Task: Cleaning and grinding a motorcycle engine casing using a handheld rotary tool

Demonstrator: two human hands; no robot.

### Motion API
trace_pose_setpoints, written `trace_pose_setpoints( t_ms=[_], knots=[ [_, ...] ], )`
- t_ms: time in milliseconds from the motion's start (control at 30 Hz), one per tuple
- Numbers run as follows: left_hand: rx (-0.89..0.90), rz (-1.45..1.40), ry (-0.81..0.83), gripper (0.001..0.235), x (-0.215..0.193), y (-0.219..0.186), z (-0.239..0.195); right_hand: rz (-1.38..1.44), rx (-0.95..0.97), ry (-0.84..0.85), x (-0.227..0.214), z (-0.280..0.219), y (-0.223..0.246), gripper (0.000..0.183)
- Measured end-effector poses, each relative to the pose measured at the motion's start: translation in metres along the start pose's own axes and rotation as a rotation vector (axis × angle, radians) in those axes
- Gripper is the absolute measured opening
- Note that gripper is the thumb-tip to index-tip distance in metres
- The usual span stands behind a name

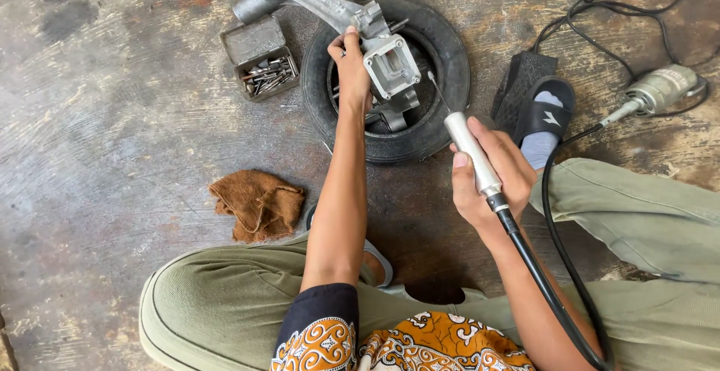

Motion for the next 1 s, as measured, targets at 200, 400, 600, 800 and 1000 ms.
trace_pose_setpoints(
  t_ms=[200, 400, 600, 800, 1000],
  knots=[
    [0.021, 0.027, 0.001, 0.069, -0.001, -0.002, -0.002, 0.012, 0.006, -0.008, 0.001, -0.001, -0.003, 0.037],
    [0.021, 0.022, -0.006, 0.068, -0.001, 0.002, -0.002, 0.001, 0.016, -0.005, 0.000, -0.003, -0.003, 0.037],
    [0.034, 0.031, -0.003, 0.068, 0.001, 0.002, -0.001, -0.001, 0.007, -0.008, 0.000, -0.001, -0.005, 0.037],
    [0.025, 0.051, -0.002, 0.069, 0.002, -0.003, -0.008, 0.015, 0.023, -0.009, -0.001, -0.006, -0.012, 0.039],
    [0.032, 0.032, 0.001, 0.068, 0.005, 0.002, -0.006, 0.025, 0.039, -0.010, -0.002, -0.005, -0.011, 0.039]
  ],
)
Point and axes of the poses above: each hand's wrist, its own z-axis towards the middle knuckle, its own x-axis out of the palm, y = z × x, the point moved 1 cm from there along z, towards the middle knuckle, and after that the axes turned 10 degrees about z, right-handed, at the moved point
